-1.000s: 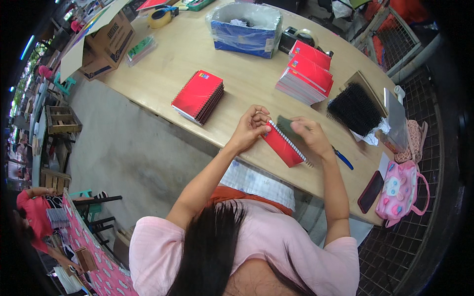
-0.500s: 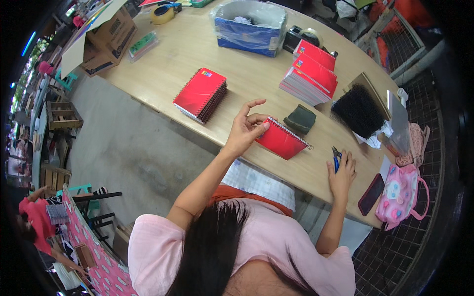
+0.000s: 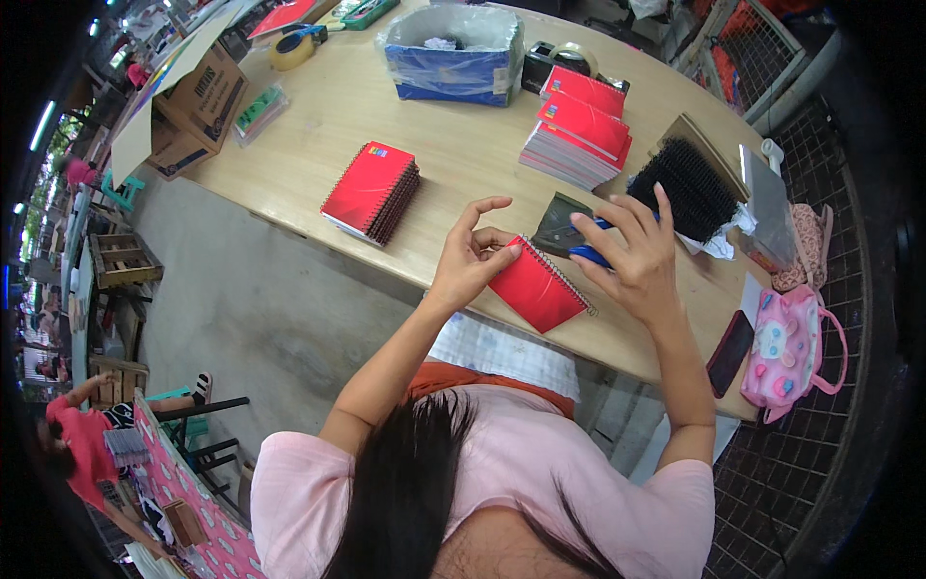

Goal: The person manually assembles notebooks by inserting spiral wire into the punched holes of red notebook covers and paper stacks, then using pliers to trim and secure the wire ends.

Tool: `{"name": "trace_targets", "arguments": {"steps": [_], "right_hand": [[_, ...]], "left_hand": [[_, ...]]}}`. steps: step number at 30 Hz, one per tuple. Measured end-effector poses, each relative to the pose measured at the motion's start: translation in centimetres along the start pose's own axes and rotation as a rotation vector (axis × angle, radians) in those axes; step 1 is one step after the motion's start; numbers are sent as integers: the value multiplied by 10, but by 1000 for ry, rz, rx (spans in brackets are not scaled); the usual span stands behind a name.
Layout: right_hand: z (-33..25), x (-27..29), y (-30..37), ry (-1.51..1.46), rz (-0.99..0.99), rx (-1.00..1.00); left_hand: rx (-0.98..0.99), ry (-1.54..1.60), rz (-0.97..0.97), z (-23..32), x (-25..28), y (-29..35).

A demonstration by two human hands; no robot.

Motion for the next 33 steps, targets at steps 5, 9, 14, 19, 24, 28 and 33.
{"name": "trace_targets", "arguments": {"steps": [5,9,14,19,24,28,33], "right_hand": [[-1,-9,-17,25,-12,129],[-1,-14,-18,51,-32,204],[-3,-14,-8,-186,-128,-29],[5,-25,3,-606,-381,-377],[1,-38,37,-929,386,-836],[-50,-48,27,-1744,462,-954],[-54,-69,38,-1181,440,-1009]], "left_hand": [[21,-1,-15,-1,5,1],[43,9,-26,2,6,2],[-60,-46,53,4,2,5],[-146,-100,84,1,-5,8],[-266,-168,275,14,-9,18],[-962,-701,61,1,-31,46],[-756,-739,56,19,-38,42]]}}
Point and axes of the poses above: each hand's wrist, its own y-axis away from the middle knuckle, its own x-axis out of the back of the hand, z = x × y, the point moved 1 cm from there along -y, towards the middle knuckle, and after that the axes turned 4 degrees about x, right-handed, at the moved point
